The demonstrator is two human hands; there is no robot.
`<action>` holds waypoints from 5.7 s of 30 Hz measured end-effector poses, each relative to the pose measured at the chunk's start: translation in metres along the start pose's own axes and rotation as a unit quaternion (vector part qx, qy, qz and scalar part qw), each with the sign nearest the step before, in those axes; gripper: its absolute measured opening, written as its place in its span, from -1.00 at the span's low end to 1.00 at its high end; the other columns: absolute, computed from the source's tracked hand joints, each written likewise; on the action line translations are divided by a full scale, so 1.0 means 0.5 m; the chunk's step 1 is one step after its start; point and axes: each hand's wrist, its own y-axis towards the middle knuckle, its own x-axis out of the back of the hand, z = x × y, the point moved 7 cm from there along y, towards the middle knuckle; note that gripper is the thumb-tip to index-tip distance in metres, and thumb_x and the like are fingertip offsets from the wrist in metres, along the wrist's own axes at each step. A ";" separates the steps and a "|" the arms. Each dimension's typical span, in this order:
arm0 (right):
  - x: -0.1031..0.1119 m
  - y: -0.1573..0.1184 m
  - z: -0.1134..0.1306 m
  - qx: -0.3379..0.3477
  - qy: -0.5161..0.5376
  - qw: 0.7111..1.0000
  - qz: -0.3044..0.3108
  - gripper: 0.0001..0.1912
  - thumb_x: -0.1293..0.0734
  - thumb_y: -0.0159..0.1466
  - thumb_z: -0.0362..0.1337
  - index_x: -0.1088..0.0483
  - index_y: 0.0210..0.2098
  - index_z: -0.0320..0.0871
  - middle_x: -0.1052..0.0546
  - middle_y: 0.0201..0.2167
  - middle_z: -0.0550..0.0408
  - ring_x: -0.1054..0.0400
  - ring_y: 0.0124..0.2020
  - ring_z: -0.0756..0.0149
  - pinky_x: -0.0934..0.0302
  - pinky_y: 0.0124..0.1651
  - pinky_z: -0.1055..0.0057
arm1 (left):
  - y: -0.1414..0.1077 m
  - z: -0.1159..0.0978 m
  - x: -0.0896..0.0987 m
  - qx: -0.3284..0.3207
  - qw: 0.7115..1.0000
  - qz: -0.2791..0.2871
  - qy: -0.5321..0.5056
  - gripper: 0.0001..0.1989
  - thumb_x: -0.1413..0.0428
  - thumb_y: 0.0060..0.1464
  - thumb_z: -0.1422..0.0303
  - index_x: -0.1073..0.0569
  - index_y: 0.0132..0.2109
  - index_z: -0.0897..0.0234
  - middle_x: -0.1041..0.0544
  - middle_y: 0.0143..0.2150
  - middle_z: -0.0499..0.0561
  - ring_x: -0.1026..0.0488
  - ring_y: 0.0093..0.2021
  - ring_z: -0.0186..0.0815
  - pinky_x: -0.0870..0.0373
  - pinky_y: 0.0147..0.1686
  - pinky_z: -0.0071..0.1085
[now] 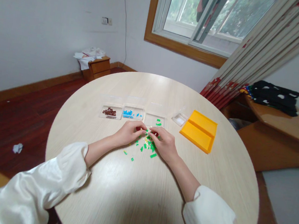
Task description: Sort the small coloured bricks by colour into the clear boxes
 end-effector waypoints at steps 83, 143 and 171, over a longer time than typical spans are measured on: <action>-0.012 0.003 -0.012 0.011 -0.010 0.998 0.054 -0.76 -0.13 0.10 -0.53 -0.33 -0.51 -0.13 -0.42 -0.52 0.10 -0.27 -0.38 0.29 -0.18 -0.23 0.32 | 0.003 0.031 0.032 0.050 0.997 -0.052 0.022 -0.86 0.01 0.02 0.41 -0.40 -0.43 0.34 -0.31 -0.61 -0.14 -0.21 -0.56 -0.45 -0.15 -0.50 -0.51; -0.041 0.003 -0.031 -0.061 -0.080 0.985 0.142 -0.79 -0.26 0.15 -0.52 -0.50 -0.36 -0.17 -0.52 -0.37 0.02 -0.39 -0.28 0.30 -0.27 -0.16 0.34 | 0.002 0.015 0.044 0.032 0.996 -0.078 0.029 -0.85 0.01 0.01 0.39 -0.40 -0.45 0.33 -0.30 -0.63 -0.14 -0.22 -0.58 -0.45 -0.15 -0.51 -0.52; 0.022 0.006 -0.031 -0.058 -0.071 0.994 -0.053 -0.89 -0.24 0.21 -0.34 -0.40 -0.39 -0.14 -0.54 -0.39 0.06 -0.39 -0.30 0.24 -0.09 -0.12 0.21 | 0.004 0.023 0.006 -0.013 0.996 0.058 0.068 -0.90 -0.06 -0.02 0.47 -0.49 -0.36 0.35 -0.42 -0.48 -0.05 -0.30 -0.45 -0.41 -0.23 -0.41 -0.48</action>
